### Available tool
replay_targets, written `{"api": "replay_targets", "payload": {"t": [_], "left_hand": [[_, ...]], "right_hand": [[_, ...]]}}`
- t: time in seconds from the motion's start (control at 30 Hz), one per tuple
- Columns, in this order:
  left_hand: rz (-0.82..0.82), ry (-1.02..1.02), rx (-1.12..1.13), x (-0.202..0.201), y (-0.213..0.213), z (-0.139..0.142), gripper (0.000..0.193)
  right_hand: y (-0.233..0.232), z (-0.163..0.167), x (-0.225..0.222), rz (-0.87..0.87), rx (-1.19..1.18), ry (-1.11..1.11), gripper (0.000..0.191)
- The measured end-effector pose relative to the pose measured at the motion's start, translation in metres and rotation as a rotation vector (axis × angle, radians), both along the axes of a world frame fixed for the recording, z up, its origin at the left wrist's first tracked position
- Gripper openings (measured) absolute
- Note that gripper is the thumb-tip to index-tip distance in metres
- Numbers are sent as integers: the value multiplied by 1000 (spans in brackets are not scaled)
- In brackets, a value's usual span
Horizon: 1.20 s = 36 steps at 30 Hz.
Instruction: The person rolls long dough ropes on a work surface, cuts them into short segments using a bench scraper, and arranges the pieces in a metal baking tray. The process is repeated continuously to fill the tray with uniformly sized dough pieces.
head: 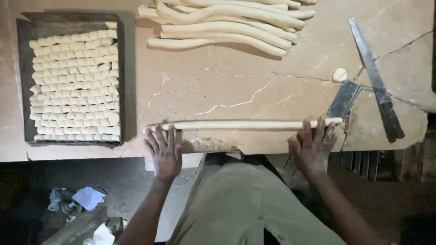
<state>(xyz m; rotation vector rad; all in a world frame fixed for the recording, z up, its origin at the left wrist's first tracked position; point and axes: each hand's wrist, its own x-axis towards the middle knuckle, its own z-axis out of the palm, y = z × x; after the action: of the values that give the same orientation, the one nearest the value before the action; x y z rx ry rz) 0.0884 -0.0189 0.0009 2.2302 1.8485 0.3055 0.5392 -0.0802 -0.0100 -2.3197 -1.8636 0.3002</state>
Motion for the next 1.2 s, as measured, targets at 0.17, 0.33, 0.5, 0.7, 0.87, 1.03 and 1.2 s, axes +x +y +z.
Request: {"api": "replay_targets", "payload": {"t": [0.17, 0.33, 0.5, 0.7, 0.87, 1.03, 1.2], "left_hand": [[-345, 82, -341, 95, -27, -6, 77], [-379, 64, -94, 138, 82, 5, 62], [-293, 122, -44, 121, 210, 15, 59], [-362, 145, -77, 34, 139, -2, 67], [-455, -67, -188, -24, 29, 5, 74], [-393, 50, -129, -55, 39, 4, 73], [-226, 171, -186, -24, 179, -2, 65]], "right_hand": [[-2, -4, -74, 400, -46, 153, 69], [114, 15, -141, 275, -260, -145, 64], [229, 34, -121, -101, -41, -11, 78], [127, -3, -91, 97, -59, -126, 63], [1, -15, -80, 115, -163, -102, 68], [17, -16, -76, 52, -191, -128, 70], [162, 0, -70, -232, -236, -23, 72]]}}
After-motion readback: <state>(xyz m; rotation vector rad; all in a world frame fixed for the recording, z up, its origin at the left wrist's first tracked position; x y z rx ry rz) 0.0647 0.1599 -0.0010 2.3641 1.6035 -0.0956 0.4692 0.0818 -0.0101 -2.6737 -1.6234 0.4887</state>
